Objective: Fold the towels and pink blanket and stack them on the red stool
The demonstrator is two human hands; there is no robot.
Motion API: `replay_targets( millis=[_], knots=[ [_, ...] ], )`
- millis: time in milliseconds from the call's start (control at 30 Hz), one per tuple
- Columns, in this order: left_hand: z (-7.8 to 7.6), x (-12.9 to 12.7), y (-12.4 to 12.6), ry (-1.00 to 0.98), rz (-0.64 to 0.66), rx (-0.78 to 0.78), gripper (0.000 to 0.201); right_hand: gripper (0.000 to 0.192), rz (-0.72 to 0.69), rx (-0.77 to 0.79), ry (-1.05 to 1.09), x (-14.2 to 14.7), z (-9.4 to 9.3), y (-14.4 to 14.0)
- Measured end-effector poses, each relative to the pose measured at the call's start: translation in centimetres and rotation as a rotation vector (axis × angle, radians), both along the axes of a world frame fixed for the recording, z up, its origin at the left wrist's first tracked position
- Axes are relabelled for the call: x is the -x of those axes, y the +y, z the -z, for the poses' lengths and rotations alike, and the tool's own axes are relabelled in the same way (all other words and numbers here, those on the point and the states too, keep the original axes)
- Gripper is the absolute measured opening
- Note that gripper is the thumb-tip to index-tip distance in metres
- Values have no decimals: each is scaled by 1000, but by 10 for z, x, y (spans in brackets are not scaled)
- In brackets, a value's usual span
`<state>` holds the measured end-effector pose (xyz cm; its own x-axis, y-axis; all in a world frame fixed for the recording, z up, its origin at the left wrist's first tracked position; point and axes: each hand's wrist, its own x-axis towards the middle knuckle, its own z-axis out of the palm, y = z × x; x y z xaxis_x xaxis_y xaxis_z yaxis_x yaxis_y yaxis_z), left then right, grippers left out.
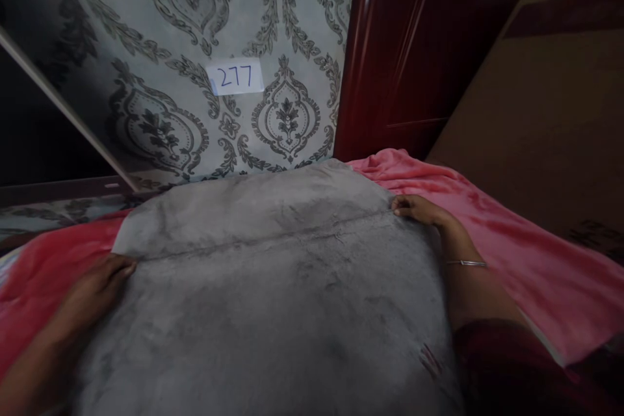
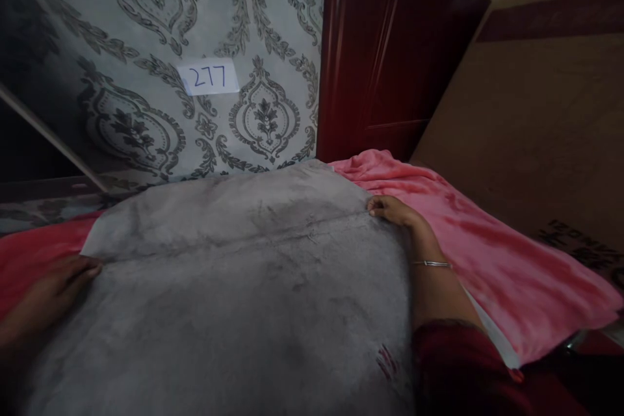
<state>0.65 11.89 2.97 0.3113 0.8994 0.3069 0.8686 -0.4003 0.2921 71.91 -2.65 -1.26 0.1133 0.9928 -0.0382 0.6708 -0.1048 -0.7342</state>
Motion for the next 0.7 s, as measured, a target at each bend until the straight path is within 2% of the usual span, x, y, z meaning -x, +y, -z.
replay_targets(
  millis=[133, 233, 333, 400, 533, 700],
  knots=[
    [-1, -11, -6, 29, 50, -2, 38, 40, 11, -56, -1, 23, -13, 5],
    [4, -31, -7, 71, 149, -40, 46, 47, -115, -60, 7, 55, -22, 15],
    [13, -52, -6, 81, 254, -22, 41, 46, -241, -8, -44, 85, -21, 25],
    [17, -59, -8, 43, 282, -11, 33, 40, -272, 12, -86, 96, -19, 28],
    [12, -60, -18, -44, 309, -42, 22, 41, -290, 59, -114, 95, -26, 22],
    [2, -54, -29, -104, 295, -61, 20, 51, -190, 11, -166, 90, -41, 10]
  ],
)
